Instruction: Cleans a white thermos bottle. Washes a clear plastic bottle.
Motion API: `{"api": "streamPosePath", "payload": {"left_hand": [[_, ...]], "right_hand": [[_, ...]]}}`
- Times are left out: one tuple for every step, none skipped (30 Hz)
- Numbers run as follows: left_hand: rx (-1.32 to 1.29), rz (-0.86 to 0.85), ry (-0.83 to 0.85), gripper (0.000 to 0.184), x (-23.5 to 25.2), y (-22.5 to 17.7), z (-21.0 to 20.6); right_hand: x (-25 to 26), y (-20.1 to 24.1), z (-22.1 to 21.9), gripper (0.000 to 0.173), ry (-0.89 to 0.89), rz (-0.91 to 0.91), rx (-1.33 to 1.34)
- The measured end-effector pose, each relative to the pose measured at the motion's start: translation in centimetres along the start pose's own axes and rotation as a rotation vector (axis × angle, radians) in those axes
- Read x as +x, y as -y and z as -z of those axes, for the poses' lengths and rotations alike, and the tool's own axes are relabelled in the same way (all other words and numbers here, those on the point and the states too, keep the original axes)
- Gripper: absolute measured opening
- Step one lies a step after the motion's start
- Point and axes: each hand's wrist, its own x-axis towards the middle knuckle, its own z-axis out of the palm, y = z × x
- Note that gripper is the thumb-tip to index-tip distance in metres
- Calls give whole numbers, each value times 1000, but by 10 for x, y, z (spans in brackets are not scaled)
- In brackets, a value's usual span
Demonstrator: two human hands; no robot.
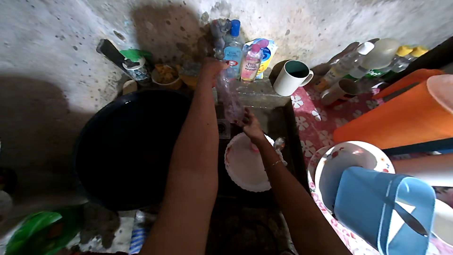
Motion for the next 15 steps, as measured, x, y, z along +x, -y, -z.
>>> {"api": "streamPosePath", "payload": {"left_hand": [[0,-6,-4,47,1,1,0],[2,-12,-5,47,2,1,0],[-5,-12,0,47,2,2,0],[-7,-8,6,47,4,2,0],[-6,5,15,47,6,3,0],[-14,24,27,47,8,4,-1],[-28,41,37,46,9,4,-2],[-49,56,55,45,8,3,-2],[-63,69,81,42,5,2,-2],[-65,77,103,38,3,2,-3],[-81,90,132,36,0,1,-2],[-88,101,167,34,-2,1,-2],[-98,121,205,36,-3,1,-1],[-118,145,227,39,-2,1,-1],[-138,168,238,44,0,3,-2]], "right_hand": [[0,1,-1,76,7,-11,21],[-1,2,-1,75,6,-28,52],[-1,2,-1,73,-5,-61,103],[0,0,-2,70,-42,-100,168],[1,-2,-2,68,-87,-145,245],[1,-4,-1,64,-139,-187,335],[-1,-2,0,60,-188,-217,436],[-4,2,3,58,-209,-233,544],[-8,5,7,56,-219,-225,642],[-10,9,11,53,-254,-193,711],[-12,14,15,51,-318,-155,743],[-15,20,21,51,-387,-108,729],[-18,26,27,54,-441,-47,673],[-22,31,34,59,-479,28,591],[-26,36,41,67,-514,123,486]]}}
